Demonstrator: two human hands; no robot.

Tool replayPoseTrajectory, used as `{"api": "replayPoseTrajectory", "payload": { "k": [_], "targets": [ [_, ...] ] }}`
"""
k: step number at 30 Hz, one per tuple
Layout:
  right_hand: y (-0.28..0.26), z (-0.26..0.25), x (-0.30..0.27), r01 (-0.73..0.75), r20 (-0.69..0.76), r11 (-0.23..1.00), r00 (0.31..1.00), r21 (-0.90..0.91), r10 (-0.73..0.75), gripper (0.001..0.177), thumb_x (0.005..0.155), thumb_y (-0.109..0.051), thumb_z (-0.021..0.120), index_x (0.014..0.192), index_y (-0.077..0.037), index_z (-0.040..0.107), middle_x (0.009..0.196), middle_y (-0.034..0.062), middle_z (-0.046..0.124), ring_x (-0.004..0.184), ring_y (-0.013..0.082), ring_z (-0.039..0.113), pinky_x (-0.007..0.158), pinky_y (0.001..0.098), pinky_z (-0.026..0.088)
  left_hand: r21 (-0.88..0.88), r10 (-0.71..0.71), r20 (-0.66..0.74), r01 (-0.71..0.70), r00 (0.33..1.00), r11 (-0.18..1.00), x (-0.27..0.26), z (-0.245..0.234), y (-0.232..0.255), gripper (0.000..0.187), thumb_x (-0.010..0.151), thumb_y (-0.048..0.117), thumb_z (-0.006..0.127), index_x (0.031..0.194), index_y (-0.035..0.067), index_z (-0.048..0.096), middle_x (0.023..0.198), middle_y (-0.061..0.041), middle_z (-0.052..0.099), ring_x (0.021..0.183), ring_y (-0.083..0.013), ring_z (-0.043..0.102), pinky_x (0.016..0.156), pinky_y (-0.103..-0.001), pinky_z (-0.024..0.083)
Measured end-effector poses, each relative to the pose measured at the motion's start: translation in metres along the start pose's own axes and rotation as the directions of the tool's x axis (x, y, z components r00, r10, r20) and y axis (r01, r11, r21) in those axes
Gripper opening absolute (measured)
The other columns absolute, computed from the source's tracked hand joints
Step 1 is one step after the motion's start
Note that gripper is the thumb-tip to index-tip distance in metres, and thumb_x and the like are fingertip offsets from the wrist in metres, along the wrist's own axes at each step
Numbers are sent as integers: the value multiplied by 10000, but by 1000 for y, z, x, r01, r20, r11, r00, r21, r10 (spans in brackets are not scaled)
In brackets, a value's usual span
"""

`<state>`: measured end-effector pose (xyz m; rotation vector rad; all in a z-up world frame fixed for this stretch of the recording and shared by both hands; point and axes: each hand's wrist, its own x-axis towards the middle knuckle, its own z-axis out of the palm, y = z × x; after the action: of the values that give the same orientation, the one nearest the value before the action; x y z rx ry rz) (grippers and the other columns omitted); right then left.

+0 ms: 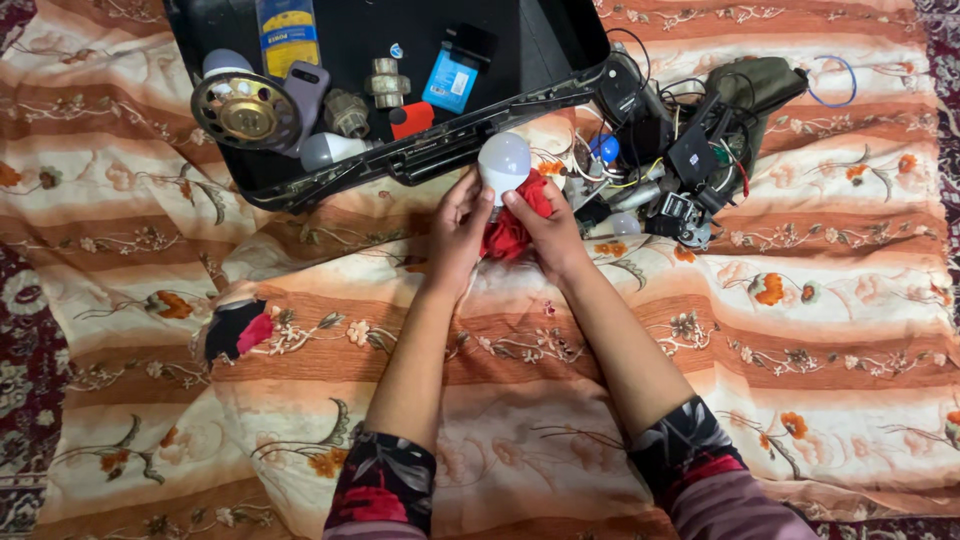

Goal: The person wipes down several light bulbs and small electronic components by hand with a red cloth before placing them back into a tool box.

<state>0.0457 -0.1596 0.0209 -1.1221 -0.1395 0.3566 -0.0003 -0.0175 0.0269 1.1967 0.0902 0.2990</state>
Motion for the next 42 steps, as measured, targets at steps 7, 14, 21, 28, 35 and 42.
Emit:
{"api": "replayPoseTrajectory", "payload": {
  "k": [7,14,21,28,35,42],
  "targets": [
    [-6,3,-2,4,-101,999,995,44,1,295,987,-92,719,1254,-20,617,1140,78,706,1005,171,688,876,338,582,202,61,51,-70,997,977,-5,3,4,572,1020,154,652,1550,61,456,1399,-86,633,1181,-143,622,1022,-299,498],
    [-25,16,-10,52,-65,982,997,181,-41,497,947,-72,698,1398,-72,491,1291,86,649,1160,194,662,992,367,563,265,129,115,-155,985,952,-8,-4,1,541,1022,93,659,1536,53,495,1527,-111,555,1379,-190,530,1165,-330,397],
    [-12,10,-4,104,-38,990,994,95,-101,502,973,-36,728,1410,-30,482,1292,94,641,1179,201,644,1024,371,550,313,114,124,-147,986,938,-9,-2,2,527,960,81,690,1469,29,560,1441,-116,597,1312,-205,565,1129,-337,422],
    [-10,7,-6,44,15,999,999,11,-44,443,979,-58,733,1389,-2,574,1265,78,680,1142,173,657,1003,349,553,38,-44,-32,45,999,998,0,-6,-11,453,1072,254,588,1434,-18,575,1460,-130,619,1323,-169,586,1123,-312,448],
    [-20,15,-9,133,23,990,991,-37,-133,452,947,-64,747,1361,-44,569,1240,37,684,1113,121,654,981,301,544,30,-19,23,18,1000,999,1,-7,-18,496,1080,258,567,1485,-23,511,1483,-132,593,1328,-166,578,1130,-306,445],
    [-8,4,-5,47,-182,992,981,-121,-69,356,932,-90,817,1221,-5,626,1099,68,697,969,149,665,860,333,568,94,-119,-28,121,992,988,-3,-8,-24,587,1019,165,656,1552,33,448,1340,-199,653,1129,-229,614,981,-343,510]
  ]
}}
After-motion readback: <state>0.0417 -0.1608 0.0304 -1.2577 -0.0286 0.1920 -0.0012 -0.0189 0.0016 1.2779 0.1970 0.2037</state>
